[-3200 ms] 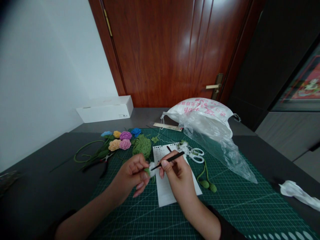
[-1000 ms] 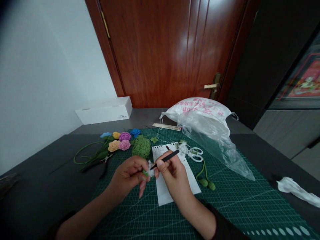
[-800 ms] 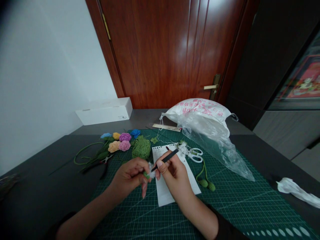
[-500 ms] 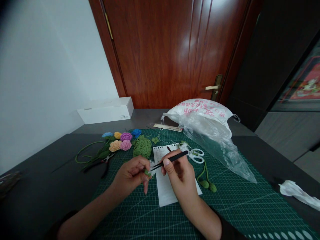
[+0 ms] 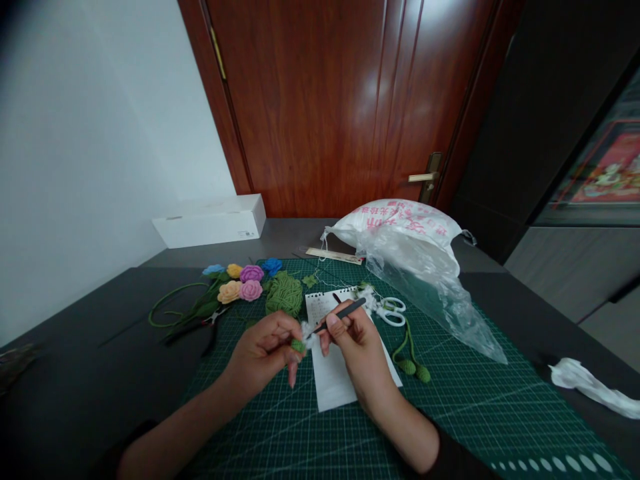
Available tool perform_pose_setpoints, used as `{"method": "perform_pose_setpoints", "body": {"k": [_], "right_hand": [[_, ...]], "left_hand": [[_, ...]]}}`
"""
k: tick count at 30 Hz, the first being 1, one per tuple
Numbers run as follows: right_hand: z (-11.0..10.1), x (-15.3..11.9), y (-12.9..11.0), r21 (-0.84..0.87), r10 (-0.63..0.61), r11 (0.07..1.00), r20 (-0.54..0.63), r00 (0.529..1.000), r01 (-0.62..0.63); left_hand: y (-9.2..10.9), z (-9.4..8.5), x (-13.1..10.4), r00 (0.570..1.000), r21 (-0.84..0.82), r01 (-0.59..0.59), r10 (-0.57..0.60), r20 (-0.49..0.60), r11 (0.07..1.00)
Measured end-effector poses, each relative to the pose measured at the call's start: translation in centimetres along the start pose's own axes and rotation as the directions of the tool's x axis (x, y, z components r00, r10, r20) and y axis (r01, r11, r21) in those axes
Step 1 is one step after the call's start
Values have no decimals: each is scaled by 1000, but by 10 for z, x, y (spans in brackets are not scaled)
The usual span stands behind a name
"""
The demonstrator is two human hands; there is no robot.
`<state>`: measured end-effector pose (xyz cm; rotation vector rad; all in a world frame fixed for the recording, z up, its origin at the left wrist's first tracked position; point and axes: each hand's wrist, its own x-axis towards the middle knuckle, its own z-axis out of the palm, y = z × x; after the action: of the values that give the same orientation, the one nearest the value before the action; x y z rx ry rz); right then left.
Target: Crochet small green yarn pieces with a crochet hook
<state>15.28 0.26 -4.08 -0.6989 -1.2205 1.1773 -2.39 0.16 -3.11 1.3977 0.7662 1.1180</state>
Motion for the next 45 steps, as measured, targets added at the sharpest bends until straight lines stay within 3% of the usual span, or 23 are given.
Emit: {"method": "perform_pose_setpoints", "body": {"k": [10, 18, 30, 45], "right_hand": [[0, -4, -3, -111, -189, 974, 77, 979, 197], [-1, -2, 0, -87, -155, 983, 86, 984, 163], [-2, -5, -10, -174, -261, 954, -80, 962, 244], [6, -6, -5, -154, -115, 982, -27, 993, 109]], "left_hand": [[2, 4, 0, 1000, -16, 6, -6, 10, 1000], [4, 2, 0, 999, 21, 23, -23, 33, 1000], [0, 1, 5, 1000, 57, 5, -5, -1, 998], [-2, 1, -2, 999, 74, 17, -14, -48, 997]]}}
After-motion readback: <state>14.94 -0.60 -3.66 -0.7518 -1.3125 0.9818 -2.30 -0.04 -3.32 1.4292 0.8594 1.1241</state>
